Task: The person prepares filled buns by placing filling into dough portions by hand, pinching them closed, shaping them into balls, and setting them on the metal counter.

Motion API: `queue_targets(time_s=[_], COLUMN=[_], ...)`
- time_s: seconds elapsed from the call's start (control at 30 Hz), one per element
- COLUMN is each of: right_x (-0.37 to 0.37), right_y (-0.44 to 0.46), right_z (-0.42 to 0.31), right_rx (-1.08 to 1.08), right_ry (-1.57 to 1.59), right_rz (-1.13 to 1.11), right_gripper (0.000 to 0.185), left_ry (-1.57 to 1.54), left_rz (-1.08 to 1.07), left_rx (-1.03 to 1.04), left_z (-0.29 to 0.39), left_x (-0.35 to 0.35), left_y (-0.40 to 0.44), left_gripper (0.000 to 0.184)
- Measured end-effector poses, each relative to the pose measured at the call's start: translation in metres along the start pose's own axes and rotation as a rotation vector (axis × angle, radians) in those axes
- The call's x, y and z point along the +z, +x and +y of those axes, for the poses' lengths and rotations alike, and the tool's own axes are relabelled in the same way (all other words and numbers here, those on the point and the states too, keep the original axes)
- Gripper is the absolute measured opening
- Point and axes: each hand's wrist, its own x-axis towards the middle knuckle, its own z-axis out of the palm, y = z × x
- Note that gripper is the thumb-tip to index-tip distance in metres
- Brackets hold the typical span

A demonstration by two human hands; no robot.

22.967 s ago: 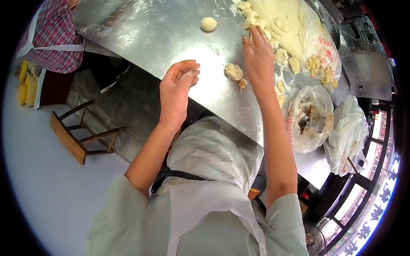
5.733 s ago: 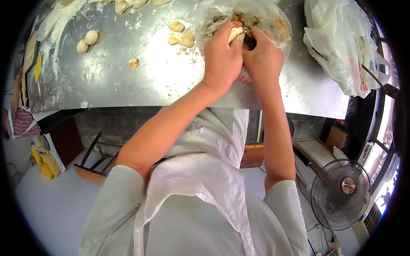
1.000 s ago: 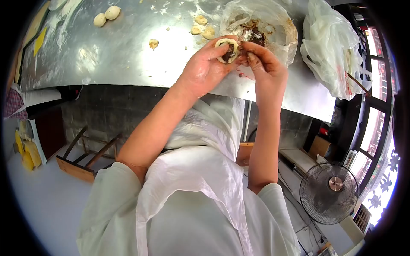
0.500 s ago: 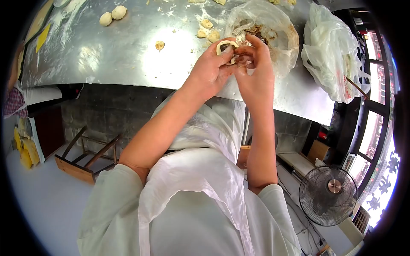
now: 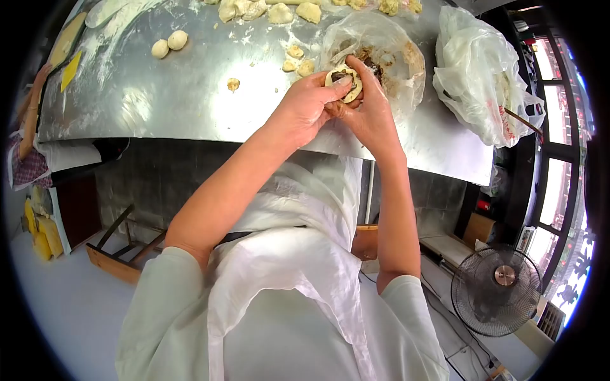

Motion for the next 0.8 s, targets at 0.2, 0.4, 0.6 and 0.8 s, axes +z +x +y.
queue_targets(time_s=[0.2,0.4,0.6,0.8], right_x=[-0.011,-0.019,-0.023,-0.017], right_y=[0.021,0.023,0.019,0.008], right_z=[0.013,0.013,0.008,0.021], right_rx=[-0.272,-0.096,-0.059,0.066], right_ry=[-0.189,0.13,0.327,0.195], right_rz=[0.036,-0.004,-0.091,0.003], right_gripper=[0.06,0.051,0.076,0.077], left_ry=[0.29,0.031,-0.236,-0.112], left_rz=[0.121,-0.204,-0.261,0.118], left_rx=[-0.098,-0.263,-0.286,-0.158], left_z=[0.018,0.037,0.029,0.007], left_x=[0.022,0.011,-0.002,0.019], left_y=[0.021,0.029,0.034,0.033], left_gripper=[0.023,0.019,0.027,0.024])
